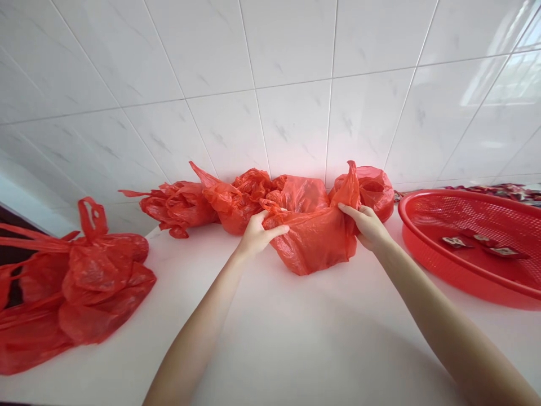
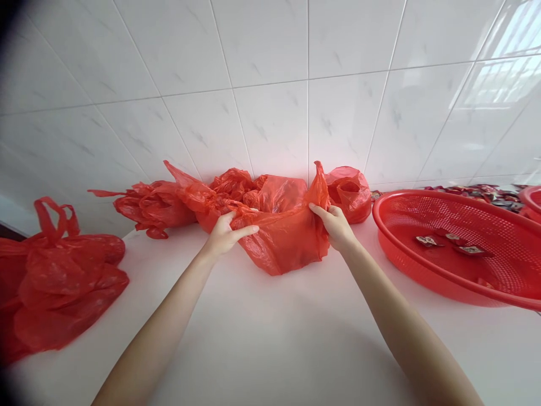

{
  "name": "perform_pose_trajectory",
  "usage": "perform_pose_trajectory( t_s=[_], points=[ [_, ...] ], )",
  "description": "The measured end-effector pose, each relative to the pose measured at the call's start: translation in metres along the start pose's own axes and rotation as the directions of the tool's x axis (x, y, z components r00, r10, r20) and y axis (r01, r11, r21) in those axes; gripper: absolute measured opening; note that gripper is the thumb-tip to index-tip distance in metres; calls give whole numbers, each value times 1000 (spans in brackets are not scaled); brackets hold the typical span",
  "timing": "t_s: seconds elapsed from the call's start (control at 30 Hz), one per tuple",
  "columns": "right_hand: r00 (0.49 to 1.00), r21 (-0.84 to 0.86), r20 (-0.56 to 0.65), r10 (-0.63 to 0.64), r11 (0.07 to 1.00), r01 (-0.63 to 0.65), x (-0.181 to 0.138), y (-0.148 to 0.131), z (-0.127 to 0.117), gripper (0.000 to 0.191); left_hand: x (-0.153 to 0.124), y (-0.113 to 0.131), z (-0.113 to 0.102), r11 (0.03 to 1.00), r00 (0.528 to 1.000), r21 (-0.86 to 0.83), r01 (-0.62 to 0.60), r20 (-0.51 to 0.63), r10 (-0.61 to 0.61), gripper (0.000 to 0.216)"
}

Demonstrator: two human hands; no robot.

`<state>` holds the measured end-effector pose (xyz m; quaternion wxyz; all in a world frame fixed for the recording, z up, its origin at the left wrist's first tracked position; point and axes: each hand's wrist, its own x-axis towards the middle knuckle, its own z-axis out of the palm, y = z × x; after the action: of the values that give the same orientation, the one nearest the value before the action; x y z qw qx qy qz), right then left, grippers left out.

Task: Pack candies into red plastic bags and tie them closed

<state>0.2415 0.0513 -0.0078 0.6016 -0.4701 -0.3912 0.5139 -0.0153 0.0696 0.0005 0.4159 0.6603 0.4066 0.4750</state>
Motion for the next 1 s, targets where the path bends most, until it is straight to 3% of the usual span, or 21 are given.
perform_pose_trajectory(
  t_s=[0.2, 0.4, 0.7, 0.87, 1.0],
  points=[
    [988, -156, -55, -141, 979, 131, -6, -11, 0, 37, 1, 6, -3, 992, 984, -18, -121, -133, 118, 28],
    [945, -187, -33, -326, 931, 314, -8, -18, 0, 43, -5, 17, -8, 983, 971, 3, -181, -158, 179, 27],
    [926, -252, 40, -375, 893, 373, -12, -30, -5, 30, -10, 37, -17, 947, 920, 12, -322, -231, 316, 12],
    [914, -411, 88, -396, 822, 395, -29, -51, -7, 18, -11, 43, -20, 949, 921, -27, -315, -250, 299, 9],
    [907, -443, 195, -372, 792, 420, -40, -67, -13, 12, -14, 47, -20, 965, 933, -37, -258, -267, 239, 20]
  ],
)
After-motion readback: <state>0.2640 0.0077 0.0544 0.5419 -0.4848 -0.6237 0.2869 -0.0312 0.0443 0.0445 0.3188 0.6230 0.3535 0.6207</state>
